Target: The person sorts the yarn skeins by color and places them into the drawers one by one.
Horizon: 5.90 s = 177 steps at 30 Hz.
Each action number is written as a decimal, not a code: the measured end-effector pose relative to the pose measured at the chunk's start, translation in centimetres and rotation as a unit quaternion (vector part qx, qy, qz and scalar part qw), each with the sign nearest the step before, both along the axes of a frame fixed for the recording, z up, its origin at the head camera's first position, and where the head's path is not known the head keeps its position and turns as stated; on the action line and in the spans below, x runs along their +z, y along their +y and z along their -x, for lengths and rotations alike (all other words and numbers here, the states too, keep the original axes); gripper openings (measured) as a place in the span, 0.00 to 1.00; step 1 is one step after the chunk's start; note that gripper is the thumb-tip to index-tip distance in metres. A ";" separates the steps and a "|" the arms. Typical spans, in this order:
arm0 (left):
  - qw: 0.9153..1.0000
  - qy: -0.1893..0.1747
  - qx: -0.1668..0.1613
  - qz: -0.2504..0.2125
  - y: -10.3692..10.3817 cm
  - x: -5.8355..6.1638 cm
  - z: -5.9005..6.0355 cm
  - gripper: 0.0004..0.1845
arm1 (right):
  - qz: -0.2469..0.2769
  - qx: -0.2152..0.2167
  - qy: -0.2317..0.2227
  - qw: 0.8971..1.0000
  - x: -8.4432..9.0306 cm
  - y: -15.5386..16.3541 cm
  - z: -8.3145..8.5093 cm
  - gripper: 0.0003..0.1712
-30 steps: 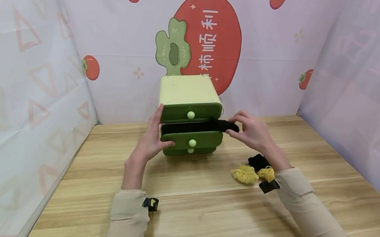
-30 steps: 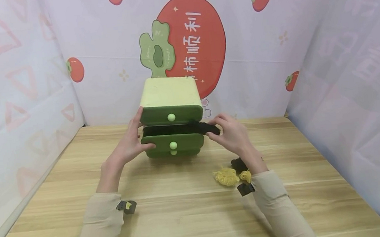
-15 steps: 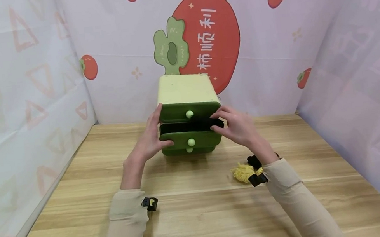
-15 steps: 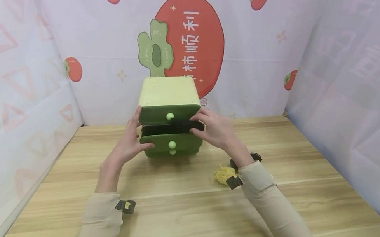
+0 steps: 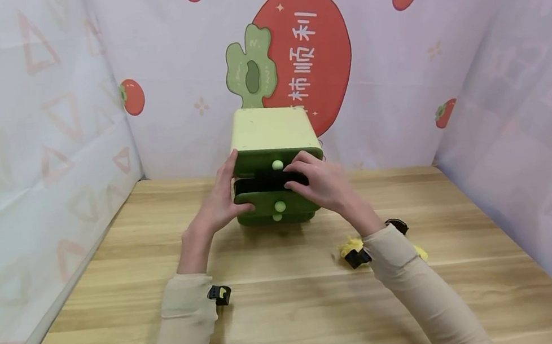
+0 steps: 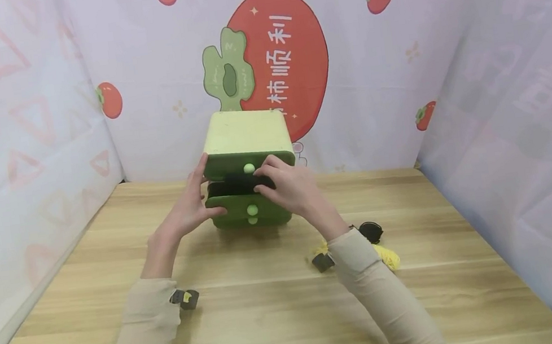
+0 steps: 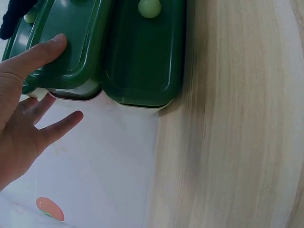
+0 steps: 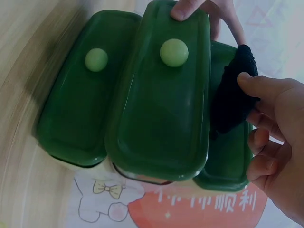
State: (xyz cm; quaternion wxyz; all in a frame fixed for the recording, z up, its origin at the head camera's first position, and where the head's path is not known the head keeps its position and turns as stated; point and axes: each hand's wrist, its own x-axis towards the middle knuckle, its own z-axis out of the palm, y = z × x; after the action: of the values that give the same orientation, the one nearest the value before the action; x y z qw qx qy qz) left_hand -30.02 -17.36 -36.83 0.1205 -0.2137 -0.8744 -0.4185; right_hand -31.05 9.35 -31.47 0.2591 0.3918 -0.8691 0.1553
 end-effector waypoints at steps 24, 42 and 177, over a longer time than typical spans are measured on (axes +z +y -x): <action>1.000 -0.003 -0.001 0.001 0.1 0.1 0.0 0.68 | -0.008 -0.020 0.034 0.999 -1.1 -2.7 -0.2 0.11; 1.000 -0.005 -0.002 0.001 -0.1 0.0 0.1 0.69 | 0.008 -0.018 -0.042 0.999 -1.6 1.1 -0.5 0.11; 1.000 -0.001 -0.007 -0.008 -0.1 0.3 0.2 0.68 | 0.038 -0.023 0.015 0.999 -2.0 8.6 -1.0 0.08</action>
State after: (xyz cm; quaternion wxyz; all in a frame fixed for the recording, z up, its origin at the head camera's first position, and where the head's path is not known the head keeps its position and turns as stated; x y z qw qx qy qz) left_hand -30.22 -17.44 -36.55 0.1182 -0.2179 -0.8697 -0.4268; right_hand -30.05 17.95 -33.45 0.2901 0.3635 -0.8674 0.1768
